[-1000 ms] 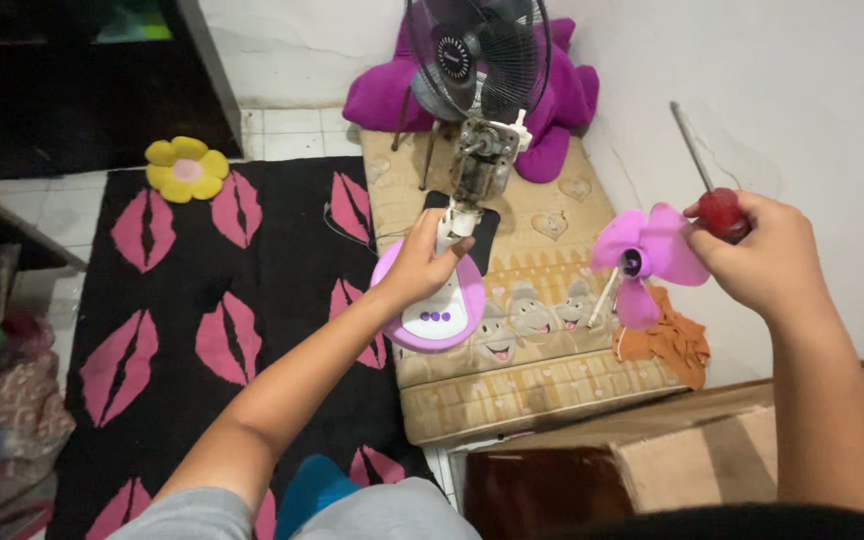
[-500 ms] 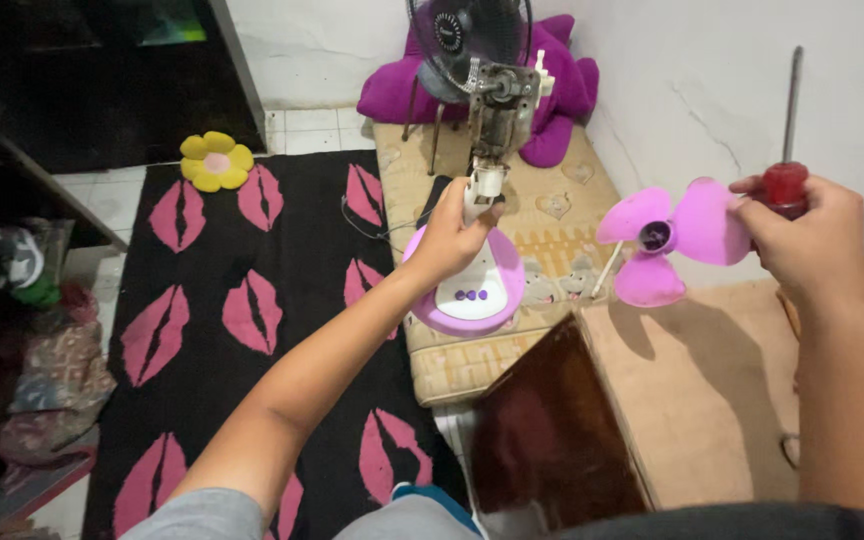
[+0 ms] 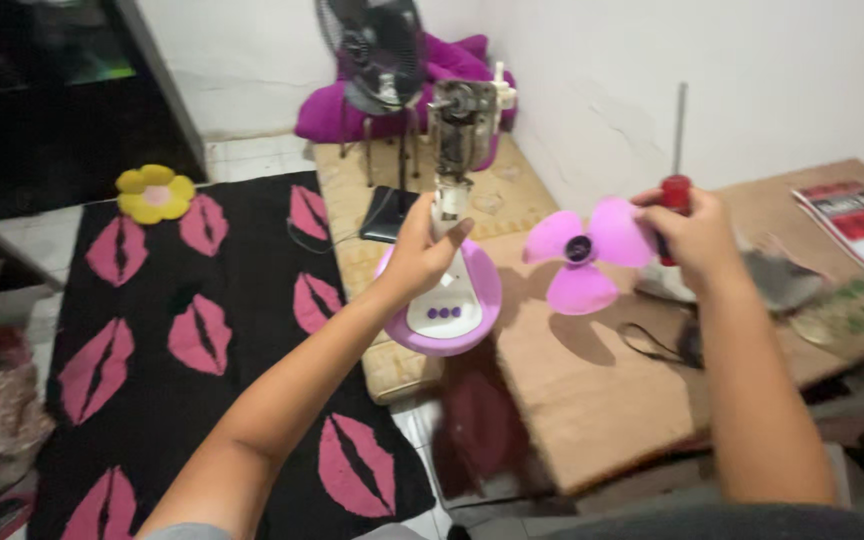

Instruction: The person disassembles a small pink table fan using a screwdriver, wipes the motor housing with a cloth, and reassembles the unit. They remove the fan blade, unscrew the motor cover, clean internal parts, and then reattach the components.

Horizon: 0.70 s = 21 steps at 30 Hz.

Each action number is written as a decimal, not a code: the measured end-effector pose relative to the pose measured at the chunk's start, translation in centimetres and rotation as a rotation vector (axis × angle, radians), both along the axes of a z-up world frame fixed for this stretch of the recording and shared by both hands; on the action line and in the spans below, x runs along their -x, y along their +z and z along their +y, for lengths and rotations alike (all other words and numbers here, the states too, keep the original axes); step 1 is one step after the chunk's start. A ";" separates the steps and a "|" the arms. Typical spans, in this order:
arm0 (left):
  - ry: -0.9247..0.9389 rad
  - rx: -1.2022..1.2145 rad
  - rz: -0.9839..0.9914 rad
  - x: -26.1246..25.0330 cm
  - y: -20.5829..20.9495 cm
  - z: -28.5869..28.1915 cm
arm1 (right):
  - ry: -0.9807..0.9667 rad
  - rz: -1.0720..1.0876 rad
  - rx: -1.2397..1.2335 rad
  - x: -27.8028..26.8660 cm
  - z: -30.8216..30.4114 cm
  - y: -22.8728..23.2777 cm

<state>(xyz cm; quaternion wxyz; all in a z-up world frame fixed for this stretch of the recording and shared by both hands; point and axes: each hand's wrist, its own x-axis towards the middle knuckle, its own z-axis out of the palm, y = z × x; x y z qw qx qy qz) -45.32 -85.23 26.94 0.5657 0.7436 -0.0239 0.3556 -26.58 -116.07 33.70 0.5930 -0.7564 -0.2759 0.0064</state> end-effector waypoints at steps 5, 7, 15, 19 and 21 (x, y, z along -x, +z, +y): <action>-0.025 -0.019 -0.007 -1.7 1.5 -5.2 | 0.092 0.040 0.039 -1.9 -3.2 -0.8; -0.002 -0.032 -0.038 -2.8 1.9 -7.3 | 0.107 0.056 0.065 -2.7 -4.2 -0.4; 0.145 -0.018 -0.026 -5.7 -0.5 -12.0 | 0.194 0.028 0.123 -10.6 -4.6 -2.8; 0.247 -0.015 0.046 -6.1 -0.7 -12.5 | 0.233 -0.027 0.148 -15.7 -3.8 -5.9; 0.303 -0.019 0.085 -6.3 -0.6 -12.6 | 0.261 -0.010 0.167 -17.8 -3.0 -6.9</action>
